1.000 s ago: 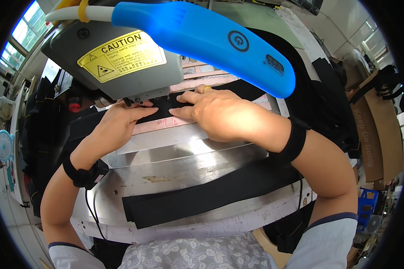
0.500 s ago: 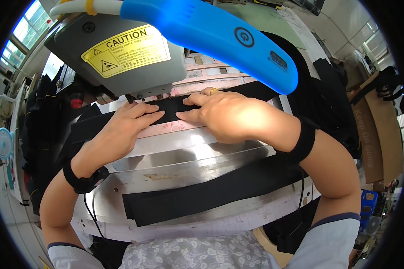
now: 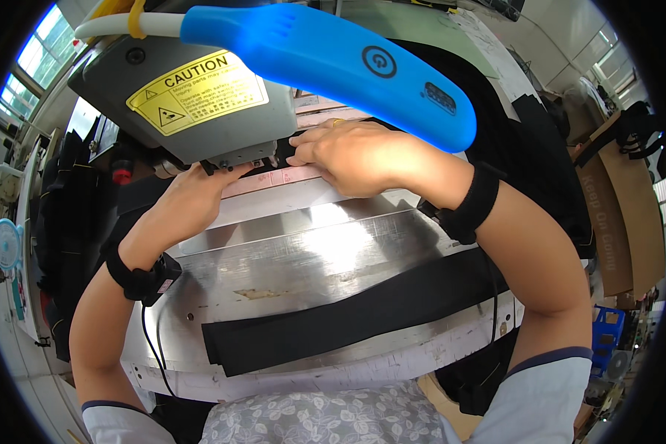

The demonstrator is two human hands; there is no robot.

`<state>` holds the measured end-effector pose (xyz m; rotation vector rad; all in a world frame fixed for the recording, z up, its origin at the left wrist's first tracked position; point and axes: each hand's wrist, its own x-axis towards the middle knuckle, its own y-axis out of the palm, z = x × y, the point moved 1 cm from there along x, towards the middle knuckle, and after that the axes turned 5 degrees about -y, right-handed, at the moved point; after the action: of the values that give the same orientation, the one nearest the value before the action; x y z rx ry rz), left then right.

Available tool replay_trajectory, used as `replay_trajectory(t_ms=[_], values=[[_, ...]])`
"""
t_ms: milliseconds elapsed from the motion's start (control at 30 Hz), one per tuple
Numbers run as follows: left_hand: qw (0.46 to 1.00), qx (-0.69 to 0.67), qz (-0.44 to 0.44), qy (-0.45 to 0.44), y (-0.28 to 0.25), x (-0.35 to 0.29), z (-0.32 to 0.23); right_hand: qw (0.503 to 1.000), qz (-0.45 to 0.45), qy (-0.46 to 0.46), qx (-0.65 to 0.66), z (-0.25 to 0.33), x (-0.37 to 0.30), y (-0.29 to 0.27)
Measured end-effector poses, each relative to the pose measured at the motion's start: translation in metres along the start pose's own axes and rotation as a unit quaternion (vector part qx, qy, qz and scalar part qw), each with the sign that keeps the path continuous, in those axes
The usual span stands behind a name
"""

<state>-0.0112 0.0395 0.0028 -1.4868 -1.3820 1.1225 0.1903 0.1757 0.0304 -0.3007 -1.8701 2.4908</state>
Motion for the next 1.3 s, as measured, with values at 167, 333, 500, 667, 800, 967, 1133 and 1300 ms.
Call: replay_trajectory(t_ms=[167, 333, 500, 667, 800, 967, 1133, 1300], values=[[0.999, -0.019, 0.000, 0.038, -0.001, 0.000, 0.003, 1.000, 0.013, -0.013, -0.010, 0.002, -0.001, 0.003], [0.990, 0.012, -0.067, 0.123, 0.005, -0.013, 0.002, 0.999, 0.012, -0.037, -0.027, 0.011, -0.010, 0.006], [0.990, -0.005, -0.052, 0.128, 0.004, -0.024, -0.006, 0.998, 0.034, -0.056, -0.021, 0.015, -0.018, 0.008], [0.988, 0.011, -0.071, 0.136, 0.005, -0.030, -0.002, 0.998, 0.040, -0.056, -0.007, 0.019, -0.019, 0.006], [0.993, 0.060, -0.082, -0.052, -0.015, -0.034, 0.004, 0.999, 0.002, 0.045, 0.023, 0.015, -0.017, -0.007], [0.983, 0.098, -0.101, -0.118, -0.019, -0.036, 0.020, 0.979, -0.029, 0.192, -0.060, -0.002, -0.015, -0.010], [0.987, -0.052, -0.053, -0.146, -0.032, -0.033, 0.018, 0.983, 0.007, 0.183, 0.031, 0.001, -0.007, -0.021], [0.976, 0.034, -0.059, -0.209, -0.041, -0.025, 0.012, 0.982, -0.127, 0.125, 0.065, -0.019, -0.002, 0.001]])
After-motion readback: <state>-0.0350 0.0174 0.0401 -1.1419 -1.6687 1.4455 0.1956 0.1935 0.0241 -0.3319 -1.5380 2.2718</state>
